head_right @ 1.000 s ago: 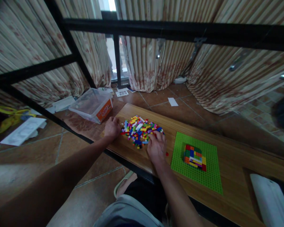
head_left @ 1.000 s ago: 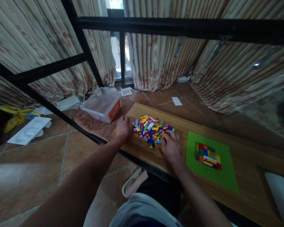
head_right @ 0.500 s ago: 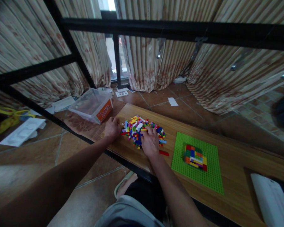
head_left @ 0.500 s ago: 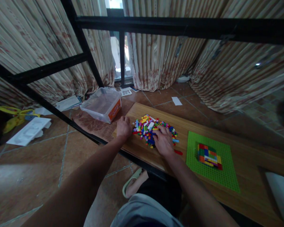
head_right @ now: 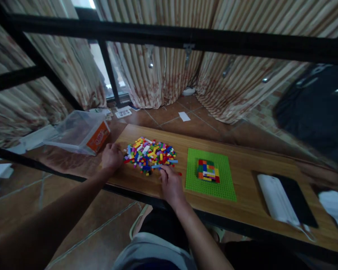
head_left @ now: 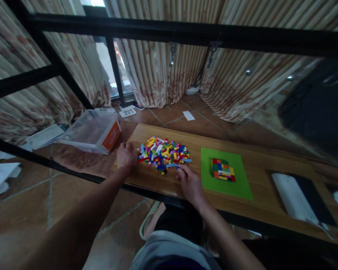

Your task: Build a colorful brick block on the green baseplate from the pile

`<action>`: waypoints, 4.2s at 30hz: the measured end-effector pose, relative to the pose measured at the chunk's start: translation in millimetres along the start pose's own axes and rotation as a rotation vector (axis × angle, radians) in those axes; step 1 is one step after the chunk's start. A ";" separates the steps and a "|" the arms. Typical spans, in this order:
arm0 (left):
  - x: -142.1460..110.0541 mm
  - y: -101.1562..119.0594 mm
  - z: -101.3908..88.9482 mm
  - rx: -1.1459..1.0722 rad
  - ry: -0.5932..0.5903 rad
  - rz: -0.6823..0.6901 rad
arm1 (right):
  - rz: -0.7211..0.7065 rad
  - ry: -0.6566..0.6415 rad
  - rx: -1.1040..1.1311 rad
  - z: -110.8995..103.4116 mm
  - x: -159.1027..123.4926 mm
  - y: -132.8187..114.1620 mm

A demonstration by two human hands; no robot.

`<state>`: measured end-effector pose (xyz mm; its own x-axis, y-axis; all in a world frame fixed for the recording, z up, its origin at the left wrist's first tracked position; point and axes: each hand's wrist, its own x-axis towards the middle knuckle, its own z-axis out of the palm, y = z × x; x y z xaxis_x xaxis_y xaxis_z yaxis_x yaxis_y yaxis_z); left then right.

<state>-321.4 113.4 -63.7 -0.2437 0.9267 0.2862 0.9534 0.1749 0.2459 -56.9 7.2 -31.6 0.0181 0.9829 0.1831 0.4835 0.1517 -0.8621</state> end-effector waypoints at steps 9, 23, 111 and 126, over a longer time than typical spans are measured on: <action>2.9 -1.1 -0.5 0.008 -0.002 0.011 | 0.269 0.240 -0.044 -86.0 -45.8 40.8; 3.8 3.0 -5.7 -0.029 -0.026 -0.020 | -0.033 0.244 -0.398 -140.0 -9.5 88.4; 2.4 0.4 -1.6 -0.021 0.011 -0.008 | 0.051 0.391 -0.142 -132.8 -3.5 114.7; 3.0 -2.2 2.7 -0.033 0.014 -0.001 | 0.023 0.592 -0.471 -148.9 30.7 99.7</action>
<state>-323.8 116.7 -65.9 -0.2475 0.9216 0.2990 0.9468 0.1645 0.2768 122.1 36.9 -41.6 0.4356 0.7452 0.5049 0.7975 -0.0594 -0.6003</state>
